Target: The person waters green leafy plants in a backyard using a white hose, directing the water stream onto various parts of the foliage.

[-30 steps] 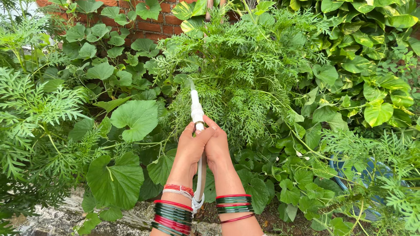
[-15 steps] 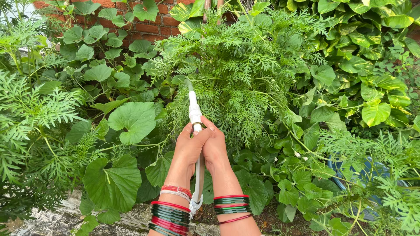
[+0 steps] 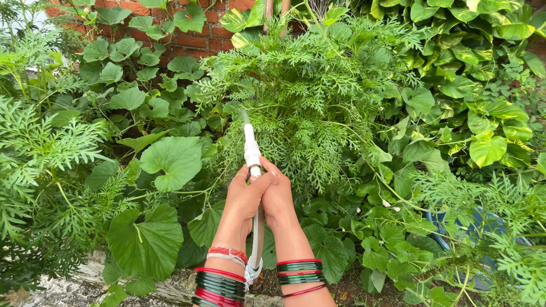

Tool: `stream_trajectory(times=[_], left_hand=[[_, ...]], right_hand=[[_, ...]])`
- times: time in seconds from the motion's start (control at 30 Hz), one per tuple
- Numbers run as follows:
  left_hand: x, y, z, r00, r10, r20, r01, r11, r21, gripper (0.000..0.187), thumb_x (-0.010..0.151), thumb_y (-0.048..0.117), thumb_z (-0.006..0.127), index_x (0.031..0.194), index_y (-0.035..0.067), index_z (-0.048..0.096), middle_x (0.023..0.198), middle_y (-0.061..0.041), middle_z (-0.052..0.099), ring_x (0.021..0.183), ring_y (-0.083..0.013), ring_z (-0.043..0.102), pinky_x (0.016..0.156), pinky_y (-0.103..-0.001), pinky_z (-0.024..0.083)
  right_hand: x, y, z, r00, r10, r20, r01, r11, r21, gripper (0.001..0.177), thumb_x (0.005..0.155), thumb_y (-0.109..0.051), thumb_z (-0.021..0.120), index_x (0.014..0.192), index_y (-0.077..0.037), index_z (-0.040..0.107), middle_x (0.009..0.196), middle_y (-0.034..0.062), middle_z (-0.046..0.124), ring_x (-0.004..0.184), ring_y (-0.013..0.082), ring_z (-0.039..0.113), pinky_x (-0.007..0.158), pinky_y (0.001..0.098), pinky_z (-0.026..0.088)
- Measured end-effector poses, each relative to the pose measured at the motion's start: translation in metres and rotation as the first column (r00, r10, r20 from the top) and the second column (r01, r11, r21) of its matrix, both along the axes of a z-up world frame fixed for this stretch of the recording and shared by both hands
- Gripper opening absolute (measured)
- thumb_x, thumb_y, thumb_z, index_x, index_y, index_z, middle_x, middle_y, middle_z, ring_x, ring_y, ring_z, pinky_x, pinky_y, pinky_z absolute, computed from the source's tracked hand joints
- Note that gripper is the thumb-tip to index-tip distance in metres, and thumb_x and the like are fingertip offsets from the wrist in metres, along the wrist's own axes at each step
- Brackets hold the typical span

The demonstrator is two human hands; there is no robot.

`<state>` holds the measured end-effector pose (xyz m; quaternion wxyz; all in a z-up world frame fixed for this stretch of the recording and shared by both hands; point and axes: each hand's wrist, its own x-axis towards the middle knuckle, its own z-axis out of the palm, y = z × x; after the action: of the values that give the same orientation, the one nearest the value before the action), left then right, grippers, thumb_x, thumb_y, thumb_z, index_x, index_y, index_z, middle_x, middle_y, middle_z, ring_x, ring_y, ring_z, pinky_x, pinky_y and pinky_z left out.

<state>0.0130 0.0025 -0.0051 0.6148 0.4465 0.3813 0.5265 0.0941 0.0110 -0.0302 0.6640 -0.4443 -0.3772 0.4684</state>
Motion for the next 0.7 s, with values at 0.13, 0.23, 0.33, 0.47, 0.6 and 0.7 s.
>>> stream_trajectory(times=[0.13, 0.23, 0.33, 0.47, 0.6, 0.7], left_hand=[[0.000, 0.000, 0.001, 1.000, 0.008, -0.014, -0.008, 1.000, -0.011, 0.095, 0.075, 0.023, 0.080, 0.153, -0.005, 0.032, 0.121, -0.015, 0.069, 0.103, -0.0183, 0.068, 0.089, -0.030, 0.053], [0.001, -0.002, 0.001, 1.000, 0.005, -0.015, -0.006, 1.000, -0.013, 0.095, 0.075, 0.024, 0.079, 0.153, -0.004, 0.034, 0.121, -0.015, 0.069, 0.103, -0.0186, 0.068, 0.089, -0.031, 0.053], [0.002, -0.003, 0.003, 1.000, 0.003, -0.013, -0.004, 1.000, -0.020, 0.095, 0.075, 0.023, 0.079, 0.154, -0.004, 0.034, 0.121, -0.015, 0.069, 0.103, -0.0185, 0.068, 0.088, -0.031, 0.053], [0.004, -0.006, 0.005, 1.000, -0.017, 0.000, 0.017, 0.999, -0.029, 0.094, 0.076, 0.022, 0.078, 0.155, -0.002, 0.033, 0.116, -0.015, 0.069, 0.099, -0.0185, 0.067, 0.085, -0.032, 0.052], [0.007, -0.005, 0.005, 0.999, -0.017, -0.041, 0.016, 0.999, -0.035, 0.094, 0.077, 0.023, 0.078, 0.155, -0.001, 0.032, 0.115, -0.011, 0.070, 0.099, -0.0163, 0.067, 0.085, -0.031, 0.052], [0.009, -0.005, 0.005, 0.999, -0.044, 0.001, 0.044, 0.998, -0.039, 0.094, 0.077, 0.022, 0.079, 0.155, -0.001, 0.031, 0.115, -0.012, 0.069, 0.100, -0.0170, 0.067, 0.086, -0.031, 0.053]], right_hand=[[0.001, -0.001, 0.001, 1.000, 0.002, -0.009, -0.002, 1.000, -0.002, 0.060, 0.091, 0.005, 0.060, 0.149, -0.010, 0.054, 0.101, 0.0063, 0.072, 0.081, 0.0099, 0.064, 0.067, 0.0256, 0.052], [0.001, -0.003, 0.003, 1.000, 0.008, -0.016, -0.008, 1.000, 0.010, 0.059, 0.091, 0.006, 0.061, 0.148, -0.009, 0.055, 0.101, 0.0072, 0.072, 0.079, 0.0104, 0.064, 0.066, 0.0259, 0.051], [0.002, -0.004, 0.004, 1.000, 0.006, -0.018, -0.006, 1.000, 0.003, 0.059, 0.091, 0.006, 0.060, 0.147, -0.010, 0.055, 0.100, 0.0063, 0.071, 0.079, 0.0103, 0.064, 0.066, 0.0261, 0.051], [0.004, -0.001, 0.000, 1.000, -0.015, -0.027, 0.016, 1.000, 0.016, 0.058, 0.091, 0.006, 0.061, 0.147, -0.009, 0.055, 0.098, 0.0048, 0.072, 0.079, 0.0101, 0.063, 0.066, 0.0256, 0.051], [0.008, 0.001, -0.004, 0.999, -0.030, -0.032, 0.031, 0.999, 0.030, 0.058, 0.091, 0.005, 0.061, 0.147, -0.009, 0.055, 0.098, 0.0059, 0.071, 0.079, 0.0102, 0.062, 0.066, 0.0253, 0.050], [0.010, 0.002, -0.005, 0.998, -0.045, -0.047, 0.047, 0.998, 0.033, 0.059, 0.091, 0.006, 0.061, 0.148, -0.009, 0.054, 0.102, 0.0056, 0.072, 0.081, 0.0096, 0.063, 0.068, 0.0250, 0.050]])
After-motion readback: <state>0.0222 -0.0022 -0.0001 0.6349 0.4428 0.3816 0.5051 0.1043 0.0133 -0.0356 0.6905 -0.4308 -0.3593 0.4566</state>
